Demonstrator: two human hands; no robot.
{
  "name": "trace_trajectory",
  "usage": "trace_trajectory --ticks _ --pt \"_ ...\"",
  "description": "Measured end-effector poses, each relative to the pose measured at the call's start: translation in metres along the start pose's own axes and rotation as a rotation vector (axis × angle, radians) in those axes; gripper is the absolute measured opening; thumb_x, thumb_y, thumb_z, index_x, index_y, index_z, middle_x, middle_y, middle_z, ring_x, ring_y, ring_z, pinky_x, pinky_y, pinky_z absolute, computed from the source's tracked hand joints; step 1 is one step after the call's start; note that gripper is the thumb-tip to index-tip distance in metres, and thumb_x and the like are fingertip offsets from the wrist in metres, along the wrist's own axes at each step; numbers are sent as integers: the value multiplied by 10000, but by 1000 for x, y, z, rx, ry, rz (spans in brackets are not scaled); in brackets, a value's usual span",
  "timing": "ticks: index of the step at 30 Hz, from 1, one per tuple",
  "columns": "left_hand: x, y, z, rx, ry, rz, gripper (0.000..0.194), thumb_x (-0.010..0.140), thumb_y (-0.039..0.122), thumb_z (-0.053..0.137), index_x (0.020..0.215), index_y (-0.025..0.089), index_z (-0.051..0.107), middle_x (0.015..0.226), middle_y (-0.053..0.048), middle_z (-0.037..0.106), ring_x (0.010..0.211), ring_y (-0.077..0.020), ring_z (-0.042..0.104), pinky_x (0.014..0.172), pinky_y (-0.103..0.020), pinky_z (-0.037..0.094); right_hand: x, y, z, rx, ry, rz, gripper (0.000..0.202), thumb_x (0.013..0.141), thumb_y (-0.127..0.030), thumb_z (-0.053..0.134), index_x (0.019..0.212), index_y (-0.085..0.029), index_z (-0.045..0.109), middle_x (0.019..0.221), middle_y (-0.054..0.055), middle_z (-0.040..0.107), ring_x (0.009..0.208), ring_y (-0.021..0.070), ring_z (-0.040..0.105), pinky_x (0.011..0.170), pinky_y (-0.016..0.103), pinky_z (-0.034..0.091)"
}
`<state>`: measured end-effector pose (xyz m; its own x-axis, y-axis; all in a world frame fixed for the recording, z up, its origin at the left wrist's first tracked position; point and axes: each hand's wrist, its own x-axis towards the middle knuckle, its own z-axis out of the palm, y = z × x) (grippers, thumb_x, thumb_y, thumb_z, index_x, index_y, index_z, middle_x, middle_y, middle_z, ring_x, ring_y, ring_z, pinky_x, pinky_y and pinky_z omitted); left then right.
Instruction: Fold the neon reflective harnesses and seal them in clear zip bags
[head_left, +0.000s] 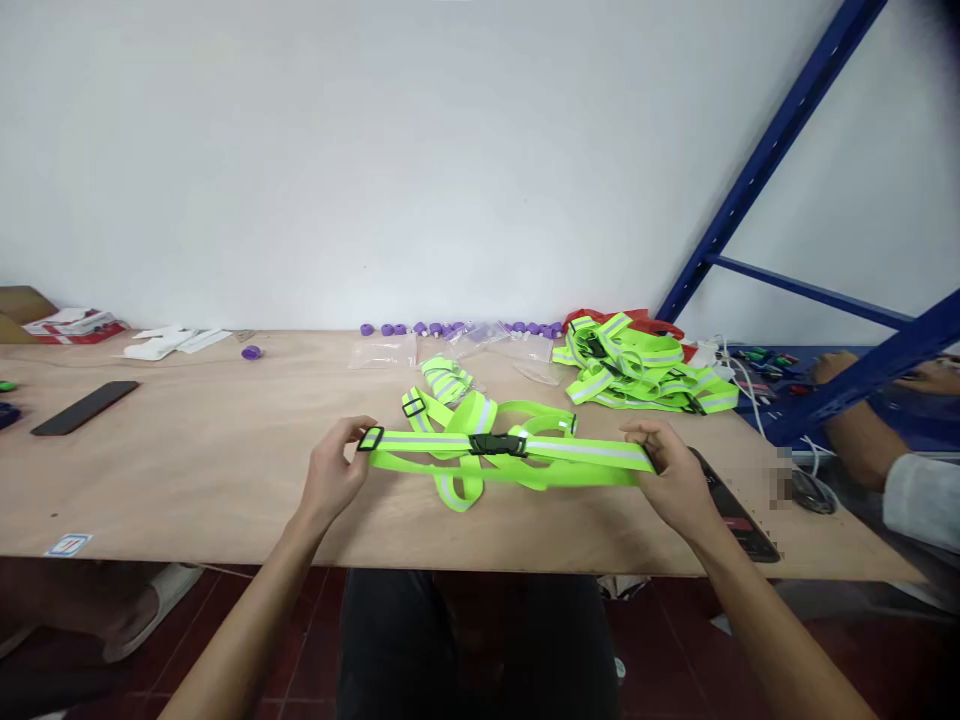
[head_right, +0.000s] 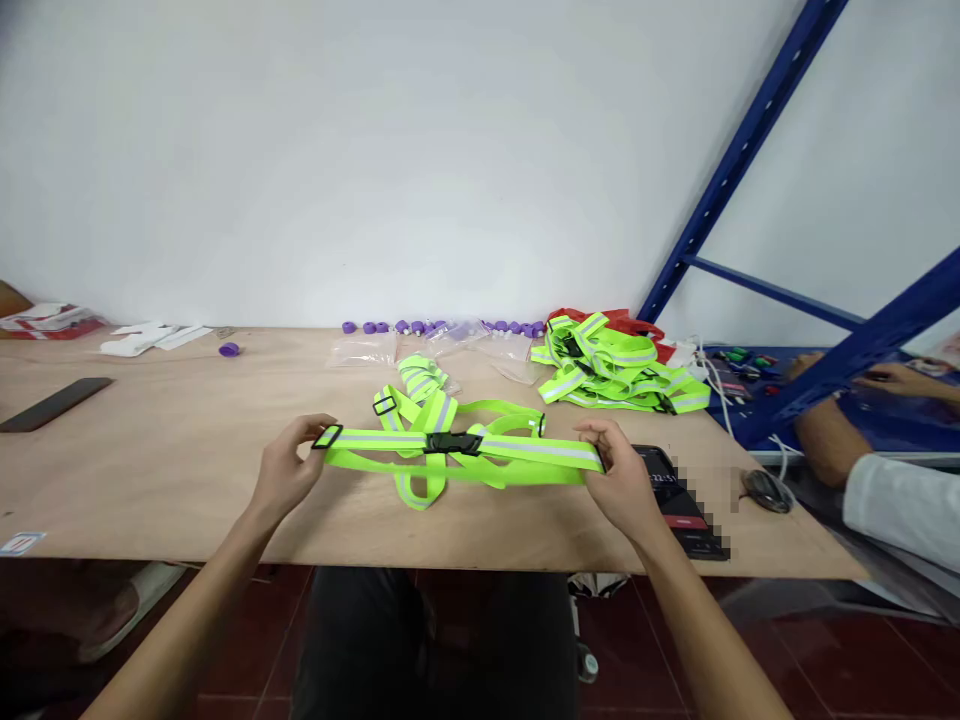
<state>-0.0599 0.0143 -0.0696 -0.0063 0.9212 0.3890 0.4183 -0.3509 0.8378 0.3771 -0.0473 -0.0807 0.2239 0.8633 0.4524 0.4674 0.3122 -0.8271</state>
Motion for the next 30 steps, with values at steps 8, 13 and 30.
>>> trace_trajectory --ticks 8,13,30 --pt "68 11 22 -547 -44 -222 221 658 205 604 854 184 505 790 -40 634 679 -198 642 711 -454 568 63 5 10 10 12 -51 240 658 -205 602 895 -235 615 864 62 685 808 225 665 728 353 540" --pt "60 32 6 -592 -52 -38 321 748 243 649 1034 225 503 844 20 565 660 -113 543 803 -360 526 59 0 -7 -26 188 -144 300 739 -229 630 1023 -316 586 1016 93 665 937 276 649 853 453 542" --pt "-73 22 3 596 -663 292 617 813 528 742 1325 258 530 1357 -85 602 1172 -303 587 947 -433 469 -20 -8 -22 -540 -596 -64 606 726 -445 770 1301 -380 592 1303 82 638 1159 367 639 907 470 587"
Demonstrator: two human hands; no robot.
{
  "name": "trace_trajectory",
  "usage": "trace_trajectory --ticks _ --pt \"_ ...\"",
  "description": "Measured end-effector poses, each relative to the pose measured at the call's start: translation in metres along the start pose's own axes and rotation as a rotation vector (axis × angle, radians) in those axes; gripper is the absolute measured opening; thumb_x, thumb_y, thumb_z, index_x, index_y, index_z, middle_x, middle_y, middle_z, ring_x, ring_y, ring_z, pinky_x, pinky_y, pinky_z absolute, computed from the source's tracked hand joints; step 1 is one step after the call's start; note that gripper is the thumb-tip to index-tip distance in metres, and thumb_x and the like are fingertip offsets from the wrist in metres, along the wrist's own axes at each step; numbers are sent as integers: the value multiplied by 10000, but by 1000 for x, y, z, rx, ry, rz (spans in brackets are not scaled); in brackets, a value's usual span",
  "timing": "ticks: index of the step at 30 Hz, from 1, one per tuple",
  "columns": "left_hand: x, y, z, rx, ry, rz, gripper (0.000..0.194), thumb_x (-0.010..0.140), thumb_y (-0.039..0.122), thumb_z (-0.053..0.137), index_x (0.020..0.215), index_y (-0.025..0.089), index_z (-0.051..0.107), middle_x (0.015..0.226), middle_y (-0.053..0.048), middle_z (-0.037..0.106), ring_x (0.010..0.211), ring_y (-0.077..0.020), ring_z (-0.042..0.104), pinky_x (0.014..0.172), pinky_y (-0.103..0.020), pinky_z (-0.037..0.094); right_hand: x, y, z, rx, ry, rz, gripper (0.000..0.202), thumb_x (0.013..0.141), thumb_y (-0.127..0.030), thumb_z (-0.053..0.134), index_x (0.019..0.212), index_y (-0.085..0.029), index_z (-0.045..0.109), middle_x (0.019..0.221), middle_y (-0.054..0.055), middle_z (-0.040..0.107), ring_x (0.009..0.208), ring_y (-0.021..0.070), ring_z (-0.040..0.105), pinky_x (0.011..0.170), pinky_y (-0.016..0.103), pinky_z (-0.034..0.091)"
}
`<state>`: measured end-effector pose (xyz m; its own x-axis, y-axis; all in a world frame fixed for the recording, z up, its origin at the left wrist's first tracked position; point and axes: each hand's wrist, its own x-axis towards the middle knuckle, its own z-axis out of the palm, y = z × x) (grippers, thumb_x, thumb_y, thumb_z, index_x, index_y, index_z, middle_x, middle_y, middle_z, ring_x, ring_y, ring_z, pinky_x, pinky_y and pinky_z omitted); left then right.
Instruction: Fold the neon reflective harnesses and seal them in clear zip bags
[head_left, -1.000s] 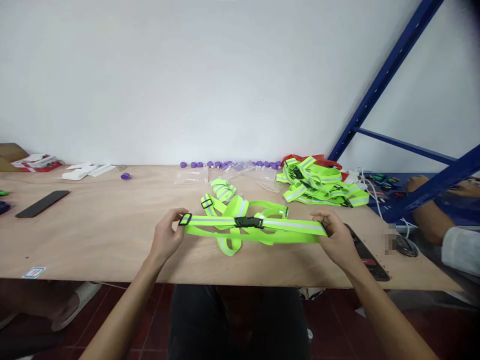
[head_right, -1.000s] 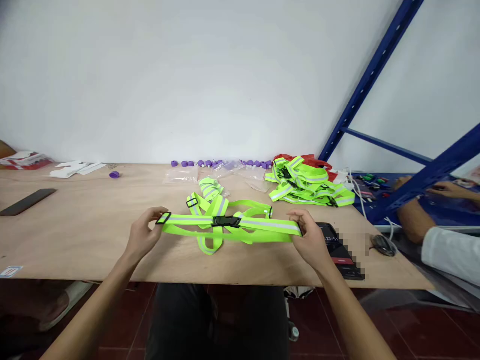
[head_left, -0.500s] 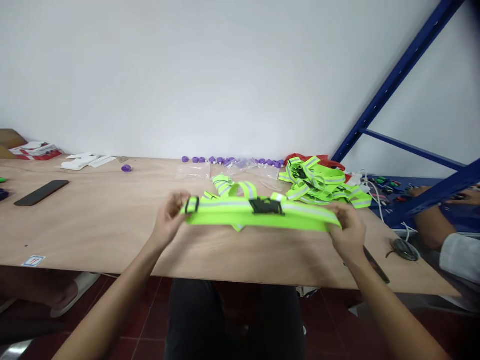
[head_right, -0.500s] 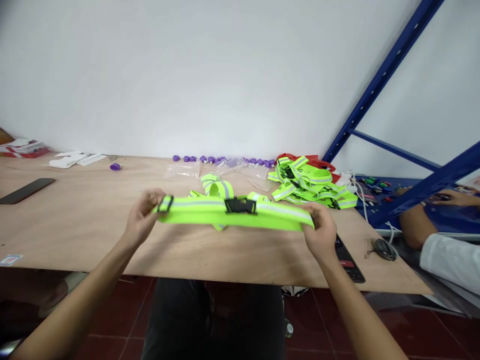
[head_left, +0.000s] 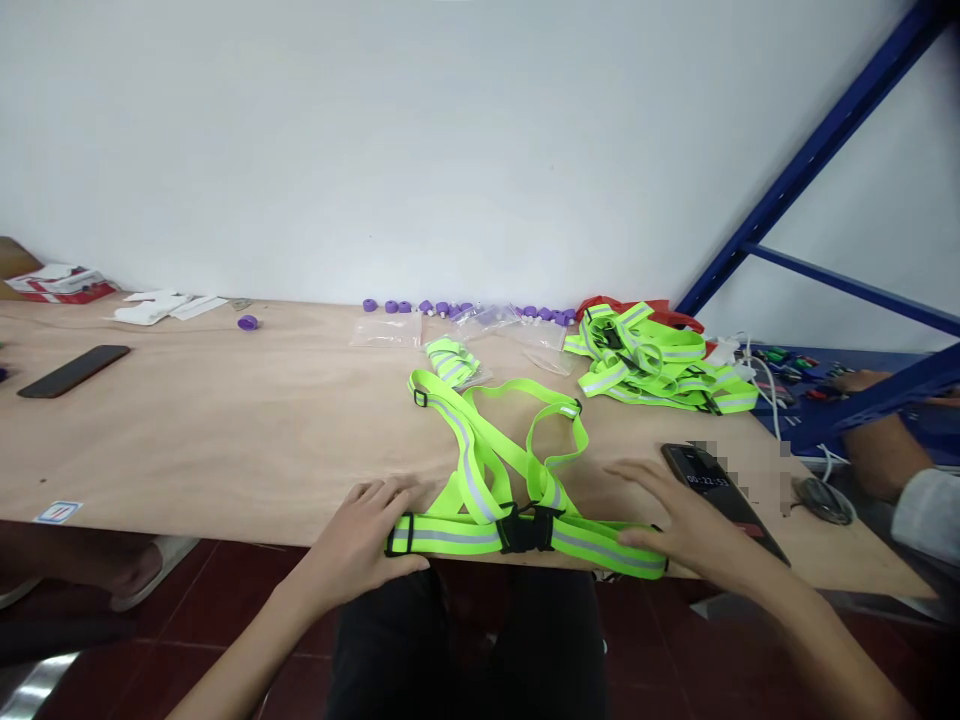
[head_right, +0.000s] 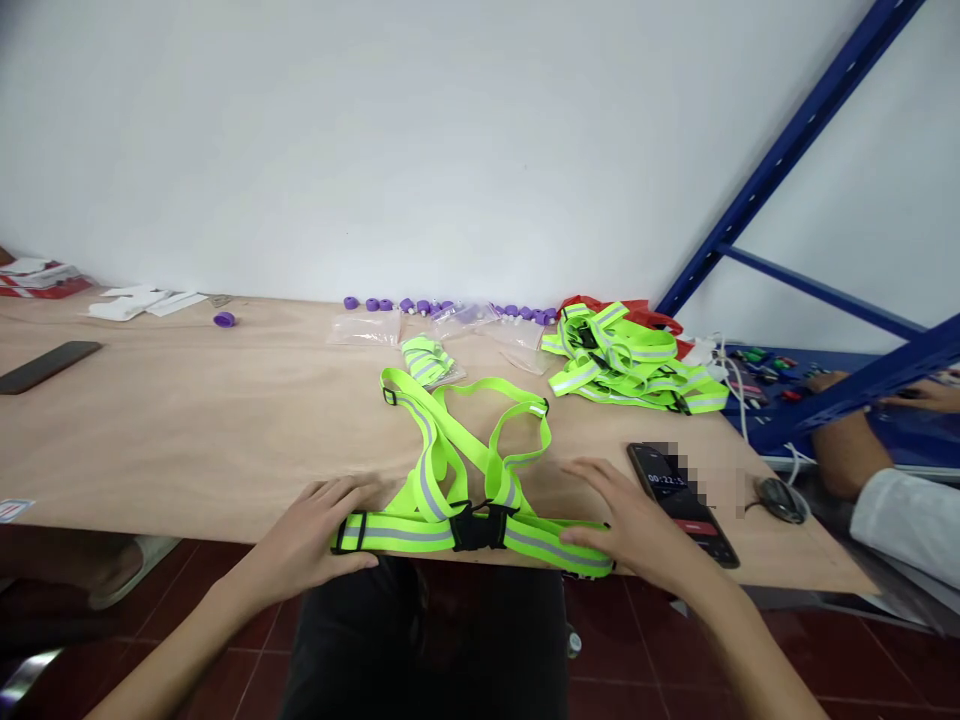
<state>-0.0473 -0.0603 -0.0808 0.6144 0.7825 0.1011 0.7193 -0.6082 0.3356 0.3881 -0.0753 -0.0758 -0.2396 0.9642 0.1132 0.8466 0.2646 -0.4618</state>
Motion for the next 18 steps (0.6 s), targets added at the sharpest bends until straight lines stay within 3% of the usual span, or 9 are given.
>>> trace_trajectory --ticks 3,5,7,9,11,14,16,18 --pt "-5 17 14 114 262 53 345 934 382 630 1234 218 581 1233 -84 656 1140 -276 599 1045 -485 419 39 -39 4 -66 59 -78 444 902 -493 580 1319 -341 603 1335 92 619 1238 352 585 1044 530 493" --pt "-9 32 26 166 358 109 253 982 226 526 1226 210 591 1245 -74 659 1226 -255 564 1161 -516 300 65 -66 26 -50 -105 -189 520 979 -505 450 1457 -304 486 1483 79 511 1384 319 458 1134 523 403" --pt "-12 44 38 211 308 134 360 990 220 495 1347 196 539 1406 -83 576 1369 -257 455 1199 -480 263 87 -84 54 -3 -274 -224 609 999 -546 386 1539 -265 369 1578 102 393 1454 313 366 1171 521 341" --pt "-14 50 49 266 209 120 545 996 356 506 1496 167 399 1553 -98 423 1454 -280 340 1176 -442 318 104 -87 78 15 -371 -200 666 1005 -574 336 1576 -235 287 1622 119 298 1506 320 252 1203 554 251" --pt "-14 47 58 310 137 103 704 988 491 492 1568 160 268 1606 -106 326 1480 -303 289 1166 -453 330 118 -78 92 40 -374 -160 733 990 -604 349 1599 -224 200 1642 123 232 1524 325 187 1212 571 200" --pt "-13 35 62 320 74 100 771 985 573 444 1597 195 167 1622 -97 281 1494 -306 259 1195 -491 270 137 -55 96 115 -313 -99 841 954 -634 417 1613 -232 84 1649 122 203 1509 332 236 1203 558 233" --pt "-11 26 59 289 37 102 802 982 607 418 1606 215 102 1625 -101 262 1498 -311 245 1202 -510 252 148 -42 94 173 -251 -57 831 938 -619 467 1607 -245 145 1633 113 261 1483 332 308 1193 538 275" --pt "-11 19 54 226 -22 109 836 968 641 409 1607 243 46 1628 -105 238 1500 -330 230 1200 -543 245 159 -33 88 216 -172 -29 733 917 -568 545 1547 -249 347 1576 104 394 1431 326 409 1169 500 341"
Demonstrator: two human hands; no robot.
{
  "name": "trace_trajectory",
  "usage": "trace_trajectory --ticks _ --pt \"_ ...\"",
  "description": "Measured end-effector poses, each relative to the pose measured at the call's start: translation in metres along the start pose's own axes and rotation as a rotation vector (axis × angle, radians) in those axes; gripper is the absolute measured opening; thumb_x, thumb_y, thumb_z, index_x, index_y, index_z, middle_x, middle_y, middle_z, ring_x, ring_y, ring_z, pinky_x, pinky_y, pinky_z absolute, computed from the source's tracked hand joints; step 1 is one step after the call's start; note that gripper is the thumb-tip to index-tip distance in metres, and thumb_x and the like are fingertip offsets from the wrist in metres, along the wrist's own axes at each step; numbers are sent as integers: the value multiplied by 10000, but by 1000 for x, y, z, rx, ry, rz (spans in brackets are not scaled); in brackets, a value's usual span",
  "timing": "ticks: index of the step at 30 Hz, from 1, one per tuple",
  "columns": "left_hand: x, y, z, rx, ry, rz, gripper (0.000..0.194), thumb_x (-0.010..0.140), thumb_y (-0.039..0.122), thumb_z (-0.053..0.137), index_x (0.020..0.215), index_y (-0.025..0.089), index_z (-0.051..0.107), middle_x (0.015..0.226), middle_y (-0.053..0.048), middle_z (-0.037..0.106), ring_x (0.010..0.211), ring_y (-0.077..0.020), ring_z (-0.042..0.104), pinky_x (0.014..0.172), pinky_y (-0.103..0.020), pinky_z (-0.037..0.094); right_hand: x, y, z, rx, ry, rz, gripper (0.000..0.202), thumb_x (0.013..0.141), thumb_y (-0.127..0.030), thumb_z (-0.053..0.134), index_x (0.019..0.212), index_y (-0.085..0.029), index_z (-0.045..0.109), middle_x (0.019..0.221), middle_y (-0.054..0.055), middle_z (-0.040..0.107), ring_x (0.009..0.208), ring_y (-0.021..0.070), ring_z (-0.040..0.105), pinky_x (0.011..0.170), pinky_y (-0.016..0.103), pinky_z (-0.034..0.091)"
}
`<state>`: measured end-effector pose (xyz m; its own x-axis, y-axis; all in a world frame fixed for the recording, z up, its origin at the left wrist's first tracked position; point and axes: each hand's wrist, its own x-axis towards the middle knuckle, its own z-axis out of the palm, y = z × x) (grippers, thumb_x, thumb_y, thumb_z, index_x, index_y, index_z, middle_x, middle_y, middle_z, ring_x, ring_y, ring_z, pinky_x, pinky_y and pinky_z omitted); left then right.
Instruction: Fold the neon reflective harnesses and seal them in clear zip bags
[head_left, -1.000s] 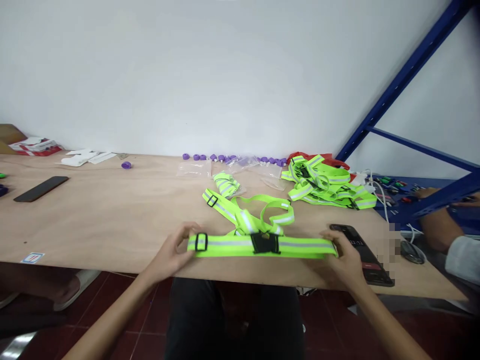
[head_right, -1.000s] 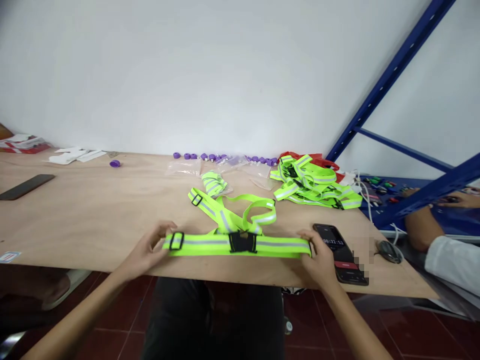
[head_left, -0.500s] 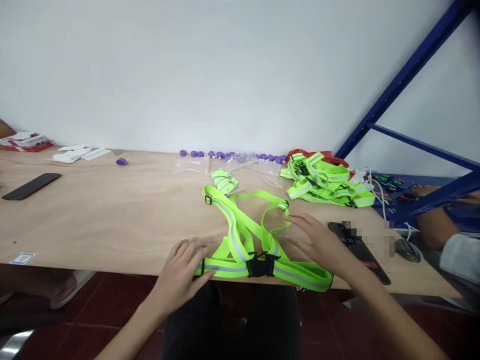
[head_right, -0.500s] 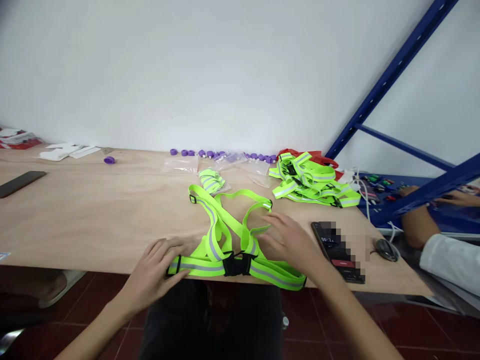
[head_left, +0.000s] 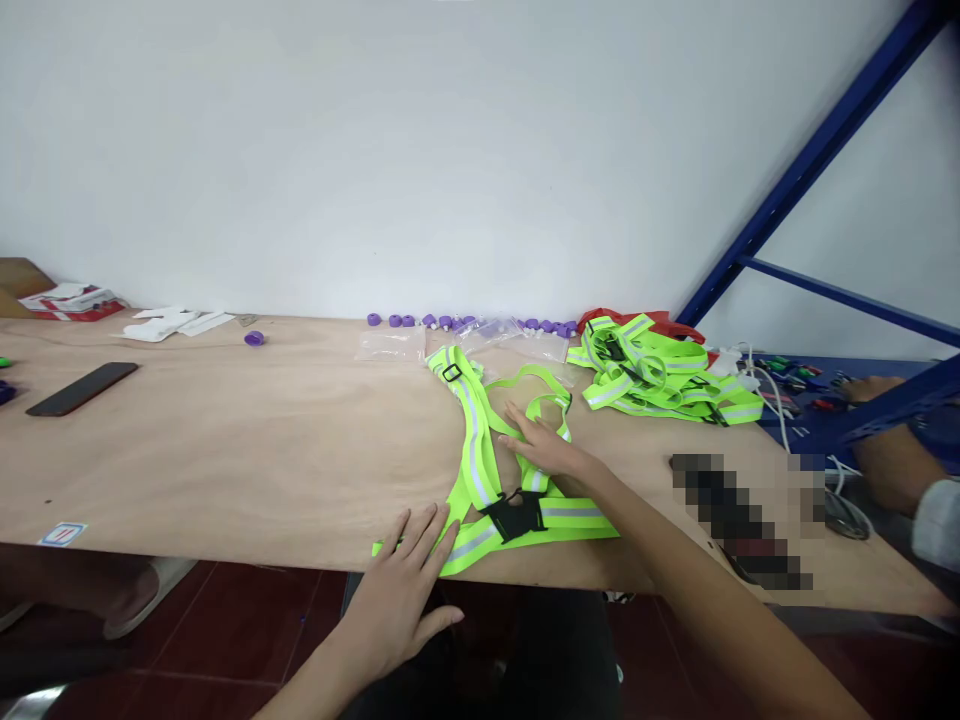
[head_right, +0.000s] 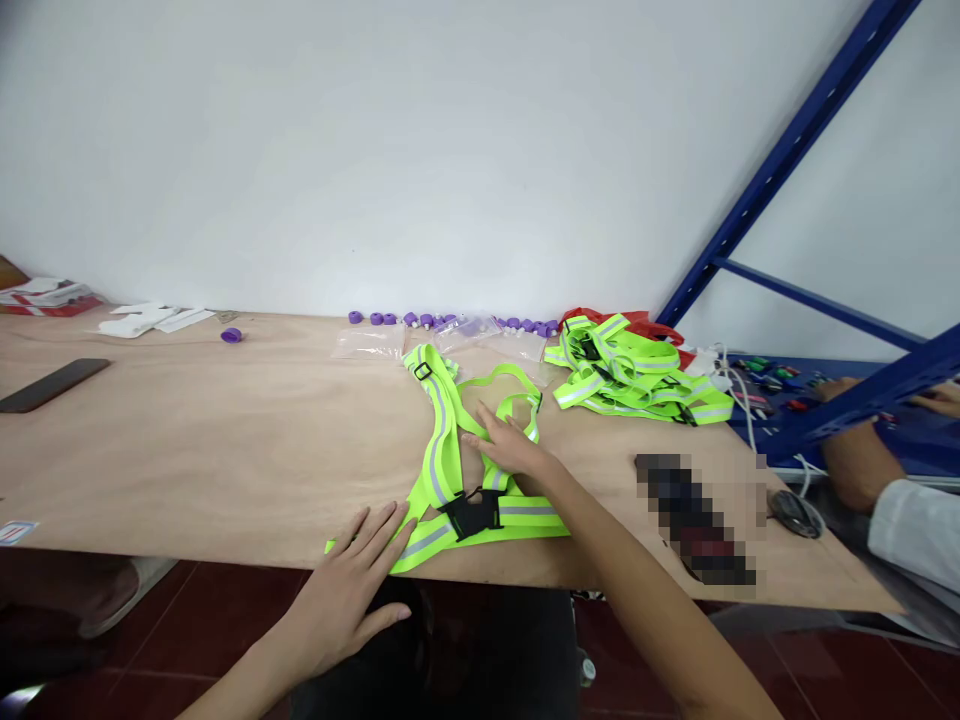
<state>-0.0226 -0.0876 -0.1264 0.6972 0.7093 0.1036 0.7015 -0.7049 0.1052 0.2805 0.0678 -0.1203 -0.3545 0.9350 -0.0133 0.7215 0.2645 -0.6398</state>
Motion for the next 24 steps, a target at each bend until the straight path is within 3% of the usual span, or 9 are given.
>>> trace_trajectory --ticks 3,5,7,9,12,14,18,20,24 --pt "-2 -10 -8 -142 -91 18 861 946 657 439 1601 301 7 1638 -82 189 1502 -343 214 1201 -583 232 11 10 -21 18 116 19 424 919 -450 585 1268 -222 658 1345 97 651 1247 289 603 1066 421 474" --pt "-3 -16 -15 -251 -114 6 816 946 624 474 1591 378 39 1635 -29 217 1495 -318 254 1208 -584 238 16 17 -42 3 231 58 327 964 -381 511 1162 -197 696 1243 105 700 1149 260 650 1011 401 507" --pt "3 -23 -24 -356 -83 -47 710 965 552 481 1572 451 126 1602 23 322 1454 -281 361 1212 -561 273 20 28 -65 -29 362 138 317 984 -348 483 1173 -172 666 1245 132 678 1118 248 642 994 418 505" --pt "20 -34 -33 -410 -21 -121 581 988 480 449 1541 441 277 1532 23 458 1374 -260 476 1178 -503 363 23 39 -84 -60 417 240 279 974 -358 541 1146 -167 650 1205 125 671 1053 222 643 949 418 520" --pt "67 -62 -43 -284 21 -209 464 1006 398 375 1436 273 498 1410 -59 588 1261 -263 567 1072 -404 470 29 54 -97 -55 324 379 251 947 -393 622 987 -149 659 970 47 688 826 149 656 768 331 564" --pt "108 -86 -44 -153 11 -252 445 987 276 349 1376 190 550 1415 -109 574 1274 -285 549 1086 -416 437 33 58 -96 -18 233 446 262 952 -389 623 918 -131 651 833 7 664 683 108 628 643 264 551" --pt "183 -128 -36 -57 8 -247 553 903 186 447 1456 168 437 1608 -158 299 1465 -375 279 1170 -621 210 36 55 -87 77 196 505 252 938 -346 642 814 -129 608 671 -34 609 511 65 554 490 193 484" --pt "212 -139 -30 -31 -8 -204 584 927 262 465 1497 178 371 1639 -148 219 1502 -366 181 1186 -630 141 33 51 -83 136 252 491 240 906 -319 657 768 -152 553 655 -26 612 488 76 562 441 185 462" --pt "248 -142 -20 -12 -49 -142 760 874 561 562 1514 214 345 1644 -142 204 1494 -405 165 1176 -640 153 22 46 -77 265 348 415 222 875 -361 603 785 -205 474 808 19 684 588 128 646 442 202 504"
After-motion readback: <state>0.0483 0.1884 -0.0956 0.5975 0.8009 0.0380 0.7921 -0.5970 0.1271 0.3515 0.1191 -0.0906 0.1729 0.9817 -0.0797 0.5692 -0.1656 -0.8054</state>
